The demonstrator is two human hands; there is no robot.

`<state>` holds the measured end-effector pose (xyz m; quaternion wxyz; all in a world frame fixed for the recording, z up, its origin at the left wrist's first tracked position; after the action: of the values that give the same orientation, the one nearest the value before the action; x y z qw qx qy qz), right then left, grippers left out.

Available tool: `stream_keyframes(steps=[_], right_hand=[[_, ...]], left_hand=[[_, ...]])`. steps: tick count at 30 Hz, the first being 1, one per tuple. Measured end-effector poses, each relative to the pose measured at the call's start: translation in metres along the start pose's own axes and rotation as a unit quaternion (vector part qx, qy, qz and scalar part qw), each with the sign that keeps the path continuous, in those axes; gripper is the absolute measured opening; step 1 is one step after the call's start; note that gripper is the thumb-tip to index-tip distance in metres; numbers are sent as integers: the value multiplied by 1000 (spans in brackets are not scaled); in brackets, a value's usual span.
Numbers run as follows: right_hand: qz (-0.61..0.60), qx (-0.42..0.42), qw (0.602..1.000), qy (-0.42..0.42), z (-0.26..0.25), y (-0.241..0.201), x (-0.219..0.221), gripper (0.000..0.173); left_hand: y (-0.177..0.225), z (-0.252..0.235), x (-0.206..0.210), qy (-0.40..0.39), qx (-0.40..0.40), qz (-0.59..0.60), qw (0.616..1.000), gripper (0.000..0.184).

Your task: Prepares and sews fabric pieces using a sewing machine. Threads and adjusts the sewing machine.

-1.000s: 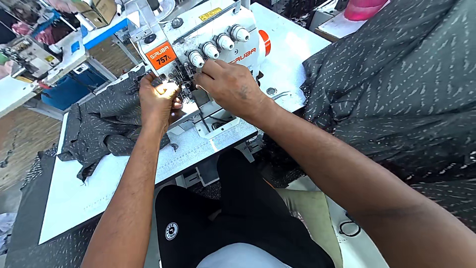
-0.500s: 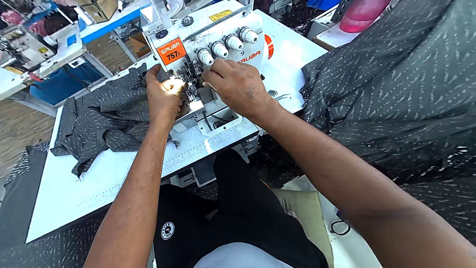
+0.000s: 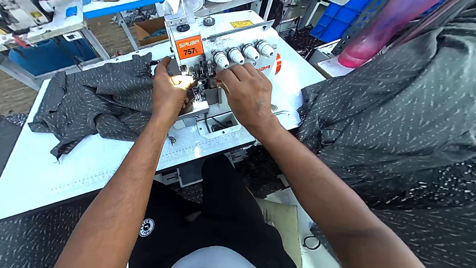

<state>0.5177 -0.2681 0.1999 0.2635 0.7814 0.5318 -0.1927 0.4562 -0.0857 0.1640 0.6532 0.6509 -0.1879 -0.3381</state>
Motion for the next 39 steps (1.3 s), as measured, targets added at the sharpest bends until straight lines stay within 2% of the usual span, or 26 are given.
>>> stream_keyframes(steps=[6, 13, 20, 23, 27, 30, 36, 39], right_hand=[[-21, 26, 997, 72, 5, -2, 2, 8], [24, -35, 997, 71, 5, -7, -4, 14], [9, -25, 997, 75, 8, 1, -5, 9], [-12, -6, 995, 103, 16, 1, -16, 9], [-78, 52, 986, 137, 42, 1, -32, 7], [-154, 125, 967, 159, 76, 4, -40, 9], [-282, 337, 890, 119, 171, 21, -41, 24], [-270, 396, 870, 112, 202, 32, -46, 30]], left_hand=[[2, 1, 0, 1, 6, -15, 1000, 84], [1, 0, 0, -8, 15, -28, 999, 84], [1, 1, 1, -11, 22, -29, 999, 86], [3, 2, 1, -17, 32, -30, 999, 80], [3, 5, 0, -38, 19, -1, 999, 79], [4, 5, 1, -55, 20, 22, 998, 79], [3, 6, 2, -52, 24, 11, 998, 74], [7, 11, 2, -58, 29, -31, 997, 74]])
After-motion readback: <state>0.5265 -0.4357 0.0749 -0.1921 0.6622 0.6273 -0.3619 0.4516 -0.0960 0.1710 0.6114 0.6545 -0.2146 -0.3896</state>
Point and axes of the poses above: each hand's wrist, its own z-axis away from the middle knuckle, its own x-axis out of the palm, y = z × x, the point moved 7 cm from there along -z, towards the middle knuckle, and after that the axes turned 13 degrees about -x, right-handed, at the moved point
